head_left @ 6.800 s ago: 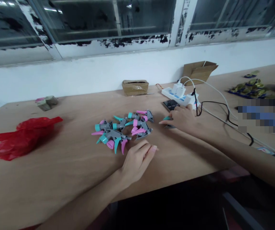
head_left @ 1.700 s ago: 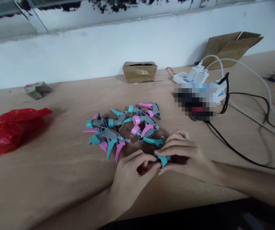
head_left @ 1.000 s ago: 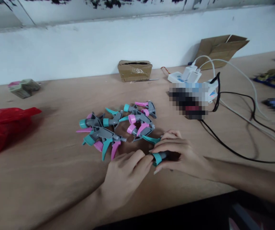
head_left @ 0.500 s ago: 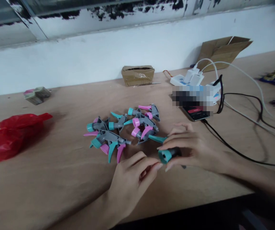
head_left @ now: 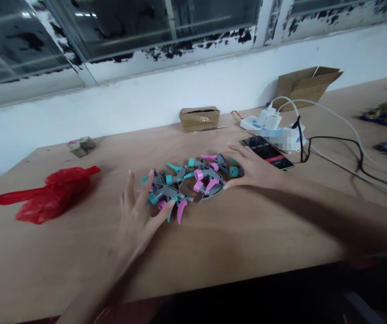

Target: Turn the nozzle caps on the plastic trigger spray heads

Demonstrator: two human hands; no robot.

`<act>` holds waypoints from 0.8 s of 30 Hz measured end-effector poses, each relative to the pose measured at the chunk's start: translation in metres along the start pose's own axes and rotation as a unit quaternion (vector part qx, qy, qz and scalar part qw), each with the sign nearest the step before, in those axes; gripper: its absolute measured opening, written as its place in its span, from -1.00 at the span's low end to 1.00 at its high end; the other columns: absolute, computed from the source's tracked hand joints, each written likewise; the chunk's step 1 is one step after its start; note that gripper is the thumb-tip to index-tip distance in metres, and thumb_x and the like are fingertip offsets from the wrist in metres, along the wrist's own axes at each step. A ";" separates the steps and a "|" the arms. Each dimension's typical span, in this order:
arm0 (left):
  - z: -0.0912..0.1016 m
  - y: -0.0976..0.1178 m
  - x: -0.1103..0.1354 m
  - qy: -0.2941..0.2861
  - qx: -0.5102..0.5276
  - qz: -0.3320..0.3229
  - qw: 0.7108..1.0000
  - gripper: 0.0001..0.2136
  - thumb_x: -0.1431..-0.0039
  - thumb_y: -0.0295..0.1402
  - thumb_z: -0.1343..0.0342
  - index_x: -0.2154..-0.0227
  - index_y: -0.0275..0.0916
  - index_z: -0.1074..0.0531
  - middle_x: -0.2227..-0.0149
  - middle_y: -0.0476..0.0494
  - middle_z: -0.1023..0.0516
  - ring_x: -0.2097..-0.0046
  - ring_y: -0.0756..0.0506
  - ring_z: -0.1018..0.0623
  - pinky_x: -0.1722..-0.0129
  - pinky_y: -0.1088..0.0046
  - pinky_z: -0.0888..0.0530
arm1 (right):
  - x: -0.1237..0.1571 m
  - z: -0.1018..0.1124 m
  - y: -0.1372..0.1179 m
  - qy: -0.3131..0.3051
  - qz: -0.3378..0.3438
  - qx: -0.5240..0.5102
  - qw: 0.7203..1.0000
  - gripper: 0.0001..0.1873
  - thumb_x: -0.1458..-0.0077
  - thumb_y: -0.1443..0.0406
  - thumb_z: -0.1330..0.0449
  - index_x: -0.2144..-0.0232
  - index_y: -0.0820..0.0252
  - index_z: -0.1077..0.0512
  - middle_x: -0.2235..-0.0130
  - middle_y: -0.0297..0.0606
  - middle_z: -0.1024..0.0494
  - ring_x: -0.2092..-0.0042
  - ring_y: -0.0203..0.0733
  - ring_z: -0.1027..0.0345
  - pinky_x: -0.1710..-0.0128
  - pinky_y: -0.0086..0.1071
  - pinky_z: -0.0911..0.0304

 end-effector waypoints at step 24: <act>-0.067 0.026 -0.078 -0.075 0.058 -0.064 0.993 -0.37 -0.07 0.05 0.03 -0.18 -0.02 -0.04 -0.28 -0.21 0.09 -0.22 -0.32 -0.14 -0.07 0.02 -0.25 | -0.014 -0.014 0.008 -0.007 -0.014 0.013 1.000 0.04 0.16 -0.25 -0.04 -0.23 0.16 0.10 -0.27 0.01 0.09 -0.27 0.19 0.25 -0.17 0.12 0.18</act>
Point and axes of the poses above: each hand's wrist, its own x-axis away from the middle knuckle, its own z-axis out of the back of the hand, y = z × x, the point moved 1 cm from there along -x, towards the middle knuckle
